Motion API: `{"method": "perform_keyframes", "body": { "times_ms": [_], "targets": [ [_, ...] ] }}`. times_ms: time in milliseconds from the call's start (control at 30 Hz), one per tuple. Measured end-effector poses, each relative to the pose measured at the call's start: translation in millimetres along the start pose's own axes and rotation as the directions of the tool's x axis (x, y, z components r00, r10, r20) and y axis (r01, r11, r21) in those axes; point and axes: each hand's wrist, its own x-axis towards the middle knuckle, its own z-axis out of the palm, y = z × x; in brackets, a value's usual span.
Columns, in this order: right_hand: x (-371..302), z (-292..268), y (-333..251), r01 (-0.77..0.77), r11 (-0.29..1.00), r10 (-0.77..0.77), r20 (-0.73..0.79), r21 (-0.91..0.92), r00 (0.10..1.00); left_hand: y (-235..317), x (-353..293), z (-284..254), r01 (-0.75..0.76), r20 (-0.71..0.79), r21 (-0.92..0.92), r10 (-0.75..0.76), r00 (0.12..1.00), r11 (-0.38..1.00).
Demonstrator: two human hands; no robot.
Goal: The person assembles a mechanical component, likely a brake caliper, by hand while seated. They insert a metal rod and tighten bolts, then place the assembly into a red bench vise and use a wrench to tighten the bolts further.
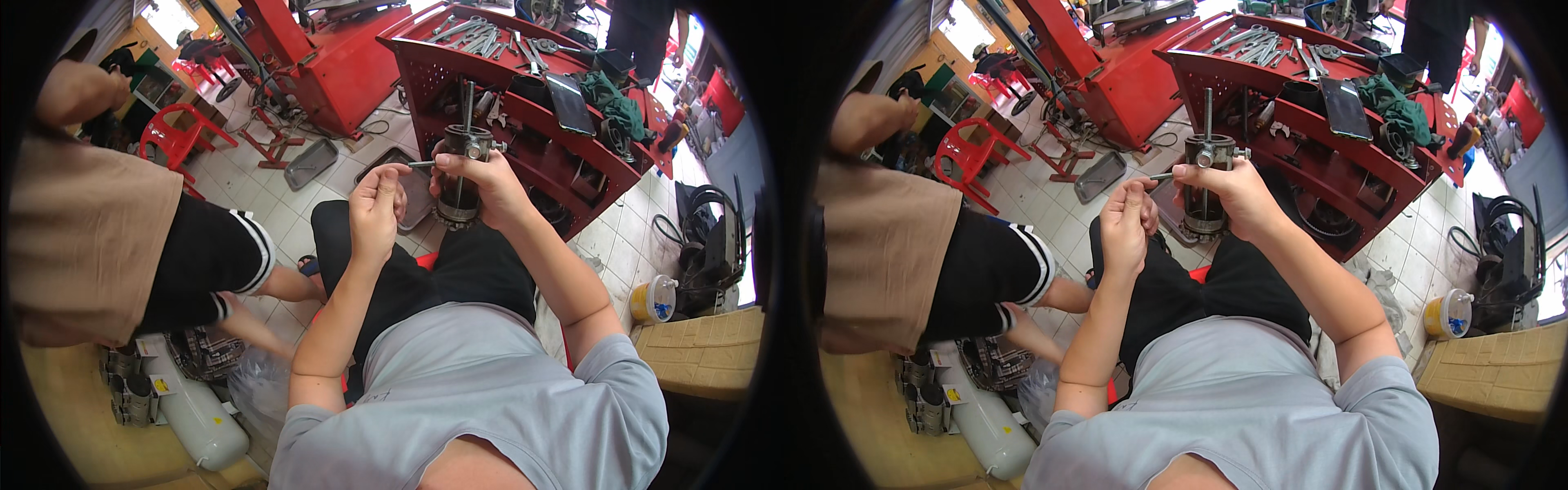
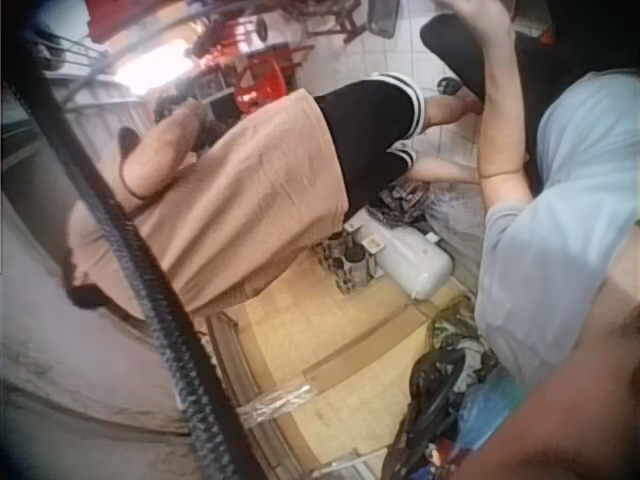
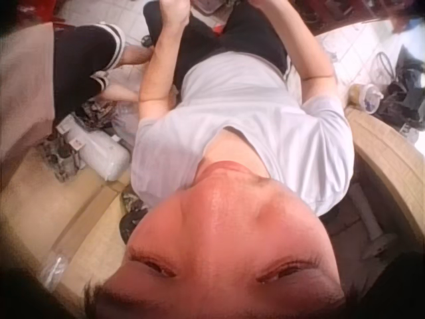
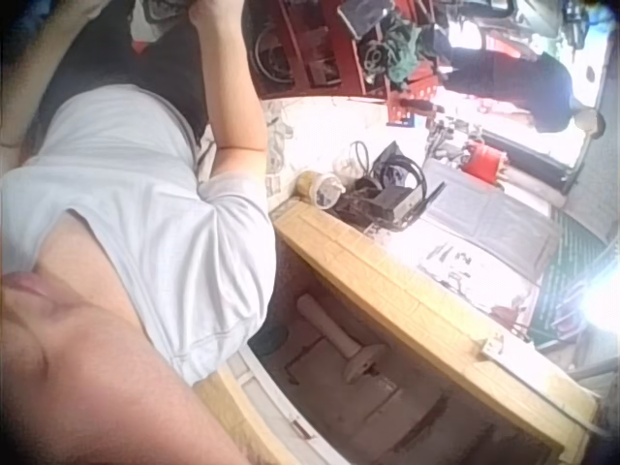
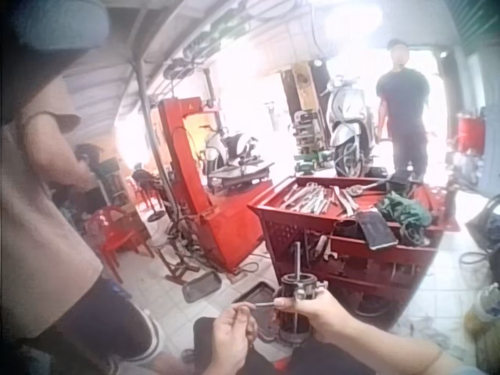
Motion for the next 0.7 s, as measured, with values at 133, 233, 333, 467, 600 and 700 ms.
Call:
{"method": "perform_keyframes", "body": {
  "times_ms": [133,233,333,467,600,700],
  "targets": [
    [0,0,-1,0.0,1.0,0.0,0.003,0.005,1.0,8,-4,5,0.061,0.033,-0.045,-0.06,0.998,0.997],
    [0,0,0,0.004,1.0,-0.004,-0.001,-0.013,1.0,14,-9,11,0.126,0.049,-0.088,-0.122,0.991,0.988],
    [0,0,6,0.021,0.996,-0.023,-0.017,-0.081,1.0,14,-12,14,0.124,0.049,-0.112,-0.119,0.992,0.986],
    [-2,4,9,0.031,0.991,-0.024,0.054,-0.133,0.998,11,-11,14,0.09,-0.009,-0.175,-0.093,0.996,0.98],
    [-2,4,12,-0.02,0.991,0.036,0.115,-0.135,0.993,11,-10,13,0.01,-0.073,-0.315,-0.035,0.997,0.949],
    [-2,6,11,-0.125,0.992,0.124,0.099,0.012,0.987,7,-9,8,0.005,0.003,-0.2,-0.004,1.0,0.98]
  ]
}}
